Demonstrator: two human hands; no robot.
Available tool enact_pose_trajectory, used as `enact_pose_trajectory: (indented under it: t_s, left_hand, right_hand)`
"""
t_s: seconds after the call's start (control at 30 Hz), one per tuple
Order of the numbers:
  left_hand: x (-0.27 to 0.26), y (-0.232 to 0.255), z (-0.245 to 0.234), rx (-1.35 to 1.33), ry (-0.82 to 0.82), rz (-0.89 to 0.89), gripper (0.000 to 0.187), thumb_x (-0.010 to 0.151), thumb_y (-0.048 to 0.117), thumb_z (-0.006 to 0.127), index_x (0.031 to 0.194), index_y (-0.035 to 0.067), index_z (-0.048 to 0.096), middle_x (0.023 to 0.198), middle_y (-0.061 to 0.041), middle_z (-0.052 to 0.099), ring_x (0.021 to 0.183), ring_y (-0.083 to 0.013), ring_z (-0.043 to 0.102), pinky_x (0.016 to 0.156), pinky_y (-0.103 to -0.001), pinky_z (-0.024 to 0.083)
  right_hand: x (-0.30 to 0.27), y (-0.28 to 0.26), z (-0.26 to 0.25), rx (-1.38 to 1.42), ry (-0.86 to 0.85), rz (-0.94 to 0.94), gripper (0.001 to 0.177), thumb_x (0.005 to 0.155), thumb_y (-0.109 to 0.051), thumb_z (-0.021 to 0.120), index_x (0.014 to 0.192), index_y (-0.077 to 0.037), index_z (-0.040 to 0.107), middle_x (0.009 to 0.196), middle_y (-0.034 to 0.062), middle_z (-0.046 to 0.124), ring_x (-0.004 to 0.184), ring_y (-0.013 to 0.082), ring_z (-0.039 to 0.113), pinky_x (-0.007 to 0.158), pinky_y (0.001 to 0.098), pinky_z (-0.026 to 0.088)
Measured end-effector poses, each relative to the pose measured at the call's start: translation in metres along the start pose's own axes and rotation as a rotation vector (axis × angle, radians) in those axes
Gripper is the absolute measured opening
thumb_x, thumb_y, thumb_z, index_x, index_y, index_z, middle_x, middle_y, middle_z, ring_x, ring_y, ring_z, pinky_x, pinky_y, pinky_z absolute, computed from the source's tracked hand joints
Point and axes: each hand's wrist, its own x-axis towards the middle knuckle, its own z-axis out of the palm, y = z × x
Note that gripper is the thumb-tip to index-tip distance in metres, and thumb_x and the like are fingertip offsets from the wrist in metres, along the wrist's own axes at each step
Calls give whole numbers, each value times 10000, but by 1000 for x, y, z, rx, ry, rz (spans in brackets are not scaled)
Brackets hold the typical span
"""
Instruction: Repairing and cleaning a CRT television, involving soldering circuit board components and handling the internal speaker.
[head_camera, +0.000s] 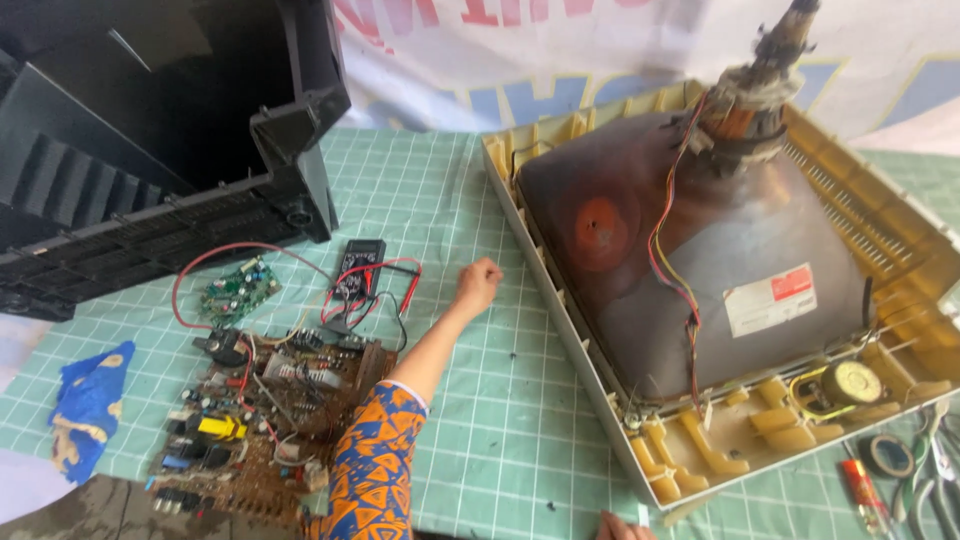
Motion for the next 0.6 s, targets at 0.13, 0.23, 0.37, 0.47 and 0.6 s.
enact_pose_trajectory:
  t_s: [0.13, 0.23, 0.37, 0.47, 0.6]
  left_hand:
    - [-95, 51, -36, -138, -263, 79, 113, 873, 131, 604, 912, 152, 707, 739, 38, 715, 729, -148, 658, 722, -318, 499]
    - [-122, 11, -8, -73, -288, 215, 301, 868, 176, 667, 1143, 93, 752, 1076, -76, 796, 1002, -229, 755, 904, -349, 548]
    - [-143, 7, 4, 7, -289, 289, 114, 857, 237, 712, 927, 164, 765, 857, -56, 742, 870, -268, 709, 851, -414, 494]
    - [-151, 15, 4, 11, -267, 327, 153, 901, 176, 696, 981, 61, 759, 908, -161, 723, 875, -343, 688, 834, -446, 517]
    - [-159, 11, 15, 268, -164, 431, 34, 930, 75, 623, 931, 69, 656, 887, -193, 627, 774, -445, 639, 682, -561, 521]
  right_hand:
    - [70, -58, -72, 106, -29, -265, 49, 873, -93, 709, 895, -109, 750, 653, 25, 614, 500, 176, 530, 504, 292, 459]
    - [73, -52, -66, 124, 77, -383, 81, 923, -107, 668, 887, -95, 739, 640, 25, 581, 478, 153, 473, 468, 282, 381]
    - [73, -48, -69, 112, 38, -420, 101, 938, -136, 659, 871, -92, 721, 653, 9, 591, 480, 149, 468, 474, 283, 379]
    - [72, -46, -67, 110, 57, -433, 83, 928, -121, 687, 870, -92, 739, 642, 0, 619, 463, 114, 477, 433, 260, 350]
    - [81, -51, -73, 149, 49, -439, 84, 937, -99, 674, 884, -66, 731, 648, 17, 609, 466, 137, 477, 425, 265, 339]
